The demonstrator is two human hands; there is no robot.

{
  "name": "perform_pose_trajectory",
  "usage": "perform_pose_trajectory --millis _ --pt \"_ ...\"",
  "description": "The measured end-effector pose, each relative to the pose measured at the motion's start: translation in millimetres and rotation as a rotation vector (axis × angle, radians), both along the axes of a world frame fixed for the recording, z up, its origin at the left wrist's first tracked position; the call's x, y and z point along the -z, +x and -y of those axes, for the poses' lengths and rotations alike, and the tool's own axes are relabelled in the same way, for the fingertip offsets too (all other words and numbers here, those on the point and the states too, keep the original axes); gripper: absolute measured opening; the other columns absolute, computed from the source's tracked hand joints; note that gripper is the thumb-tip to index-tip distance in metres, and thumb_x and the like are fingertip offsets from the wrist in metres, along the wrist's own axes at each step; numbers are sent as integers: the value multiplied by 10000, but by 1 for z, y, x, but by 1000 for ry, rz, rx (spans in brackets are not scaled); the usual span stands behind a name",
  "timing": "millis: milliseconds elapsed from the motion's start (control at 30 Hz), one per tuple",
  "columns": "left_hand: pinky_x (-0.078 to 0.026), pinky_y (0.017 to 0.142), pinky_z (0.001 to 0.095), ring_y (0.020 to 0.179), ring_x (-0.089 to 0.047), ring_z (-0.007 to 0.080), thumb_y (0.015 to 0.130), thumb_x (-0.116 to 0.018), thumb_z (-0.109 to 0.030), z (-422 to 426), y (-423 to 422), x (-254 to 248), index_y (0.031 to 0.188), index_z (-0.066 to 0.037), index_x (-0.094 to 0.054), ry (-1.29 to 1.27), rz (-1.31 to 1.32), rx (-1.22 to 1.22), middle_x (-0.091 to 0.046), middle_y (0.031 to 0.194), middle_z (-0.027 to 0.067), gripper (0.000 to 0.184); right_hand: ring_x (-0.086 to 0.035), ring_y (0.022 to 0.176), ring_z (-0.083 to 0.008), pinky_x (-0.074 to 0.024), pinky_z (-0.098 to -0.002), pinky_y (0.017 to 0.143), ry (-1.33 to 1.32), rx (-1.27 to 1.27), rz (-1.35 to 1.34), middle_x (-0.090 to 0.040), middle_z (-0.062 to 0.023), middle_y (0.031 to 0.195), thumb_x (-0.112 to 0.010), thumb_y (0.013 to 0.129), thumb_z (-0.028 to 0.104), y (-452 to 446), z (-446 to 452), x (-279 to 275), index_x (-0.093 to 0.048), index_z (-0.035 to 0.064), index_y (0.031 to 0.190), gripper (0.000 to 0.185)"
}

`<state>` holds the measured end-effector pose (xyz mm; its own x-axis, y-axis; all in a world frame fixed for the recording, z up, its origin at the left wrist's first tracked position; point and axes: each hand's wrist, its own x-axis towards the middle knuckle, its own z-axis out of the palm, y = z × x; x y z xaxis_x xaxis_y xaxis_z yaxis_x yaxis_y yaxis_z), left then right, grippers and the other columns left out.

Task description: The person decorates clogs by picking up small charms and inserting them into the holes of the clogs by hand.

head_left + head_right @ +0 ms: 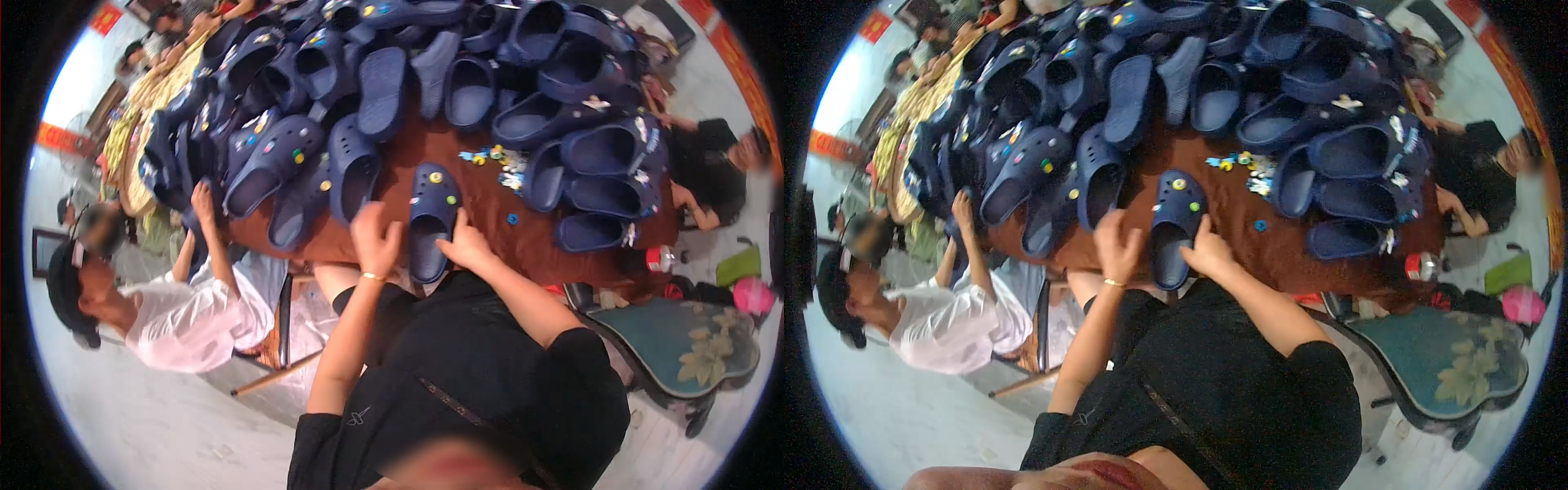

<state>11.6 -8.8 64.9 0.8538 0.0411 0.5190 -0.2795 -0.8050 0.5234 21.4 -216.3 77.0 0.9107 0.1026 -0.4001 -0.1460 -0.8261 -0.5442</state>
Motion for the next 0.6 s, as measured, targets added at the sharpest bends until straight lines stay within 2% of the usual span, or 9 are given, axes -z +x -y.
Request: perform_pose_trajectory --millis 100,167,233,300,333,433,500,567,600 --pt "-333 1007 458 1162 -451 384 708 -702 -152 -28 19 -1 1243 -4 -473 -21 69 -273 -508 1222 207 600 -604 819 -472 -471 -530 782 108 21 135 -606 -336 874 -517 756 138 2 4 17 -235 -59 1359 694" --pt "-333 1010 456 1191 -422 385 702 -709 -162 -41 28 4 1266 -6 -448 3 31 -366 -468 1265 212 641 -603 796 -472 -471 -535 766 199 70 303 -608 -326 839 -509 764 131 12 15 2 -263 -42 1355 663" --pt "-330 1015 458 1196 -417 392 698 -719 -162 -52 31 16 1296 -2 -414 19 -24 -373 -441 1290 220 691 -601 755 -471 -469 -548 743 247 134 453 -606 -315 795 -503 764 120 24 31 -41 -297 -13 1348 634" --pt "-329 1016 459 1192 -418 400 698 -722 -161 -59 32 23 1305 1 -403 -8 -73 -350 -438 1291 224 705 -605 757 -466 -489 -526 721 296 223 867 -602 -319 807 -494 743 94 46 60 -72 -318 -17 1333 625" --pt "-328 1017 460 1190 -419 403 698 -724 -160 -61 32 27 1309 2 -397 -21 -101 -342 -436 1292 226 712 -608 766 -463 -499 -509 714 233 325 943 -604 -316 831 -487 745 88 58 78 -98 -328 -19 1325 610" --pt "-334 1019 440 1190 -418 406 728 -678 -104 -65 35 41 1338 31 -356 -47 -133 -274 -445 1276 251 703 -618 765 -450 -491 -505 701 97 619 951 -614 -309 811 -516 778 146 83 138 -163 -381 -6 1286 548" --pt "-340 1020 424 1187 -428 399 759 -602 -49 -70 34 43 1345 47 -346 -60 -138 -283 -459 1268 264 647 -598 879 -476 -474 -500 801 -175 764 1030 -605 -327 955 -535 800 243 106 182 -169 -374 -27 1292 584" --pt "-337 1032 413 1186 -445 391 779 -549 -40 -67 33 39 1333 42 -374 -138 -130 -258 -474 1278 252 587 -527 1079 -451 -420 -463 927 -322 697 1131 -533 -322 1166 -584 816 402 122 225 -150 -401 -64 1267 674" --pt "-340 1033 409 1186 -453 386 788 -539 -46 -69 30 43 1329 33 -387 -167 -121 -238 -483 1279 243 568 -532 1079 -439 -420 -455 928 -294 647 1095 -547 -306 1158 -607 811 420 124 239 -144 -414 -69 1260 692"
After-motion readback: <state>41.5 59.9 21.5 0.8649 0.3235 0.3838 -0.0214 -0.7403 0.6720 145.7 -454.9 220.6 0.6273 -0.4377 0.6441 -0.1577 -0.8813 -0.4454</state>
